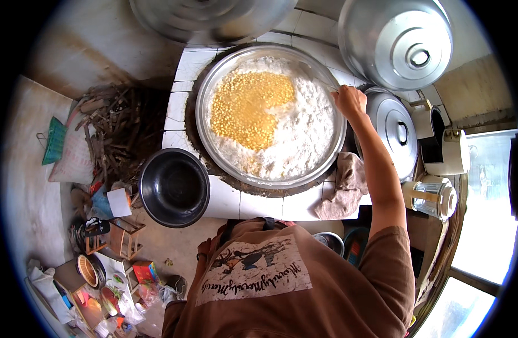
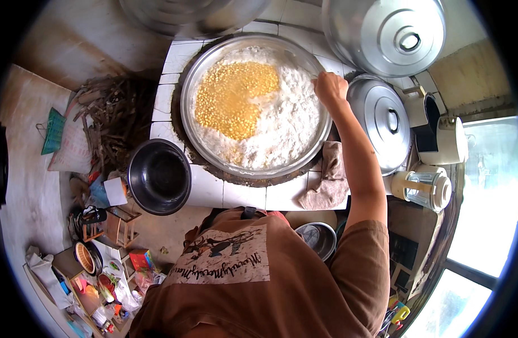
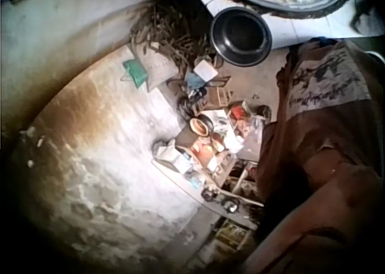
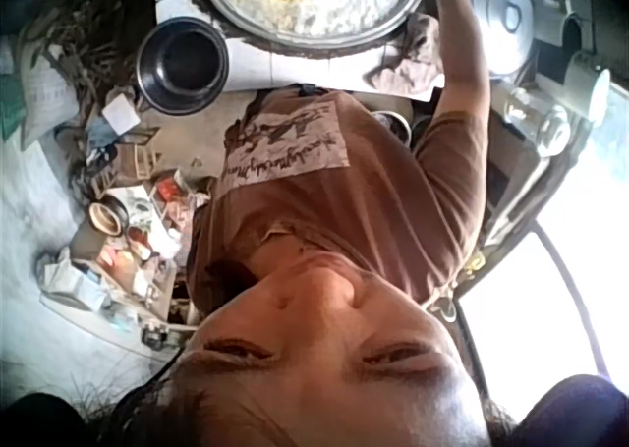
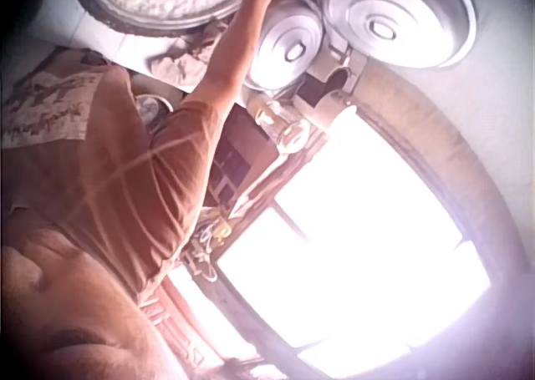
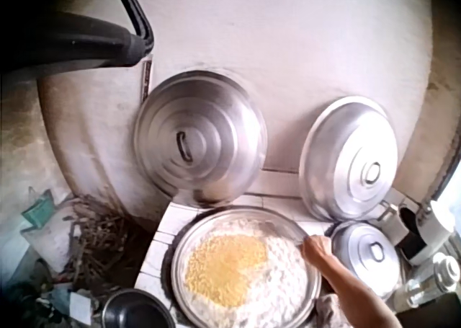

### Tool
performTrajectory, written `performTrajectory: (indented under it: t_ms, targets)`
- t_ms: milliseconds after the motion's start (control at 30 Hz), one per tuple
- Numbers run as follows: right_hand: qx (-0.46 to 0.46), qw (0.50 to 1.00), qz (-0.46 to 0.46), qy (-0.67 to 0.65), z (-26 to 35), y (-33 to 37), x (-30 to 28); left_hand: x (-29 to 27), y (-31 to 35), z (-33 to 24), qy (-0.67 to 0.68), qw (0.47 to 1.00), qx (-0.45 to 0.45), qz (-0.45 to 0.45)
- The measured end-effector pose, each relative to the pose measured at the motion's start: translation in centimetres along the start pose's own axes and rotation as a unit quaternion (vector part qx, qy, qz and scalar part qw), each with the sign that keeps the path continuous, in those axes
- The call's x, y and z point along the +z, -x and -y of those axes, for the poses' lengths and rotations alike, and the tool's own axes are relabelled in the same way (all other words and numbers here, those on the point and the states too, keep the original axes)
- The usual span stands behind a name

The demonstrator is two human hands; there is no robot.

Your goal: The person stirs a large pot of boiling yellow corn kernels on a stove using a metal ladle. After washing hands at a sink, the person walks outside to a patio area and hangs several clothes hangers on a metal drying rack.

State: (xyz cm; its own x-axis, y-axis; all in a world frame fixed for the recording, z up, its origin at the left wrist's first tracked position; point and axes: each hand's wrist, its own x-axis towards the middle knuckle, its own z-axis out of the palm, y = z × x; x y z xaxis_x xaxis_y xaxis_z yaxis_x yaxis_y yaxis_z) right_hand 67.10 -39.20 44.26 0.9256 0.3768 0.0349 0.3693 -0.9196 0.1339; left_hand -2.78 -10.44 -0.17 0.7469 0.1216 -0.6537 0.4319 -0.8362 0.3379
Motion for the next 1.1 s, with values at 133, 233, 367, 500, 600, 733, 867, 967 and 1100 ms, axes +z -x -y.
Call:
performTrajectory:
  t_ms: [133, 233, 367, 500, 600, 733, 867, 967, 1100]
  targets:
    - [-0.076, 0.997, 0.012, 0.000, 1.3, -2.9, 0.9, 0.8, 1.2, -1.1, -0.033, 0.998, -0.060, 0.014]
    - [-0.187, 0.981, -0.004, 0.044, 2.6, -4.7, 2.0, 1.1, 1.5, -1.1, -0.004, 0.997, -0.075, 0.034]
    - [-0.312, 0.935, -0.012, 0.167, 6.3, -4.1, 3.0, 1.3, 1.1, -1.2, -0.011, 0.998, -0.062, 0.020]
    - [-0.351, 0.913, 0.076, 0.192, 9.8, -2.0, 2.9, 0.8, 0.6, -1.9, -0.045, 0.997, -0.043, -0.046]
    - [-0.377, 0.902, 0.075, 0.197, 9.6, 0.5, 4.6, -0.5, -0.3, -2.7, -0.050, 0.998, -0.033, -0.027]
    - [-0.423, 0.879, 0.095, 0.197, 10.7, 3.8, 3.4, -1.1, -0.1, -2.7, -0.067, 0.994, -0.007, -0.090]
    - [-0.438, 0.868, 0.129, 0.196, 9.5, 7.9, 2.2, -4.1, -0.1, -3.8, -0.024, 0.996, -0.009, -0.081]
    - [-0.414, 0.888, 0.127, 0.155, 7.3, 11.3, 1.4, -6.9, 1.0, -5.3, -0.005, 0.998, -0.006, -0.060]
    - [-0.400, 0.894, 0.090, 0.179, 3.5, 14.0, -2.6, -4.9, -1.2, -3.3, 0.012, 0.998, -0.046, 0.037]
